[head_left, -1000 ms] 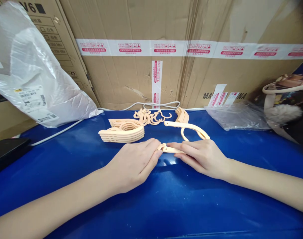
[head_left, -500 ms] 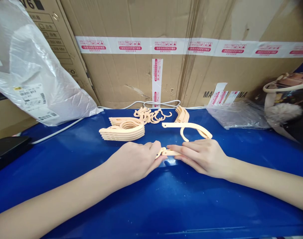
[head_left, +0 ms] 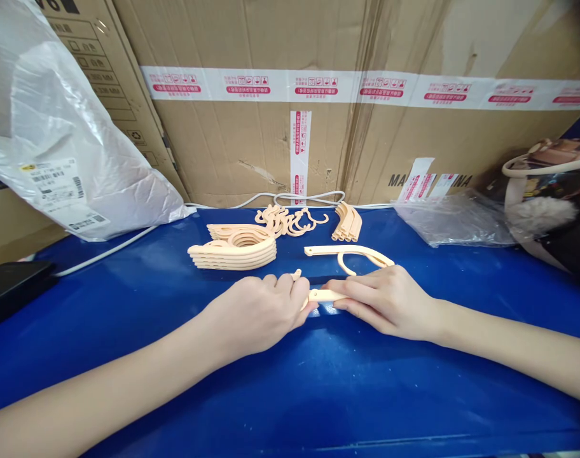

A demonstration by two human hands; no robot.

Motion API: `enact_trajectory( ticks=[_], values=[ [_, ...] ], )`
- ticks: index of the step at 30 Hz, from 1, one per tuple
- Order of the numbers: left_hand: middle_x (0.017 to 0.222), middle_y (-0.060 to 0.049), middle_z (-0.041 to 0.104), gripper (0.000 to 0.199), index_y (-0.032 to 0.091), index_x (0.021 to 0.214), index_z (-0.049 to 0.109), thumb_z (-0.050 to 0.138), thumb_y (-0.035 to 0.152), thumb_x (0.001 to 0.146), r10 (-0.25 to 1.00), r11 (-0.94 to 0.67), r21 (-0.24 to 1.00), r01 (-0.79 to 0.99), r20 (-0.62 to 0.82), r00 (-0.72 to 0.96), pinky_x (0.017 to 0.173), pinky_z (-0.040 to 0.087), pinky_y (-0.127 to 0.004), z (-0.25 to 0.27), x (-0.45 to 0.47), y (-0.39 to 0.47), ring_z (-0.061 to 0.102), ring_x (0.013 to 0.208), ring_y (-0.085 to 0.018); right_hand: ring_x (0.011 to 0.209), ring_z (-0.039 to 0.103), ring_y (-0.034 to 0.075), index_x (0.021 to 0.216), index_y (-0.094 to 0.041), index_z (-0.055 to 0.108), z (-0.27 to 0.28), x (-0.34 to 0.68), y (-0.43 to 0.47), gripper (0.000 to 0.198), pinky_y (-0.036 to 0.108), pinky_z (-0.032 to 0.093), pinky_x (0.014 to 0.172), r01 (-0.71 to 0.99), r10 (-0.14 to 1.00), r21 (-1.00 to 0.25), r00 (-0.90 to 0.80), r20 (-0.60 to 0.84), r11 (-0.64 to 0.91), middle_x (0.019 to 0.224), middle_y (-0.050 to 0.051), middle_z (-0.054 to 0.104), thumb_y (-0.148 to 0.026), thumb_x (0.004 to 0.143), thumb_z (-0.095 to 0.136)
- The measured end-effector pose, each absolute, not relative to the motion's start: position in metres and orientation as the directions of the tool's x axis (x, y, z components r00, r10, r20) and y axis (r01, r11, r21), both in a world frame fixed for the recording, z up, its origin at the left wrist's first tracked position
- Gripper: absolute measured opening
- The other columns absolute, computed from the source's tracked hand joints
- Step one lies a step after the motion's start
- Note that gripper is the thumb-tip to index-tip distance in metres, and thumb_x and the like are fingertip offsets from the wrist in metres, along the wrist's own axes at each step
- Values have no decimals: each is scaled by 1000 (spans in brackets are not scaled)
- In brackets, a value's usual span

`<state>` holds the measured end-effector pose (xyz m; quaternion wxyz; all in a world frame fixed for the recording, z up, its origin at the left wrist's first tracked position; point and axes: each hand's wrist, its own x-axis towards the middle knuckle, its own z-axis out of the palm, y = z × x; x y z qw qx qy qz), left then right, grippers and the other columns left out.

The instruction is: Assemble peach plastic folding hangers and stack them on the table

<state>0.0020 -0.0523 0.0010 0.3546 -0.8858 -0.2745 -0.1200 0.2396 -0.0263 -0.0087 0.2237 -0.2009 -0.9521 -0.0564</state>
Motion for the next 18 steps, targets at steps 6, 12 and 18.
enact_trajectory(
  ticks=[6,12,18],
  values=[
    [61,0,58,30,14,81,58,35,24,96,350,-608,-559,564,449,822,43,35,-29,6,2,-52,58,49,-16,63,65,15,117,-13,60,-9,241,-22,30,27,44,55,392,353,1,-830,431,920,82,4,71,-28,100,39],
    [74,-4,66,26,13,90,57,37,28,98,334,-677,-499,541,446,830,49,40,-29,5,2,-53,63,59,-17,61,62,13,124,-19,55,-10,243,-20,30,25,42,56,372,351,-30,-842,410,928,83,1,70,-28,99,42],
    [65,2,60,32,17,81,53,30,27,101,451,-793,-239,561,390,803,45,35,-28,7,2,-56,62,57,-14,64,61,13,113,-16,60,-6,242,-23,27,27,39,61,375,347,-66,-759,551,925,76,2,69,-33,96,47]
  ],
)
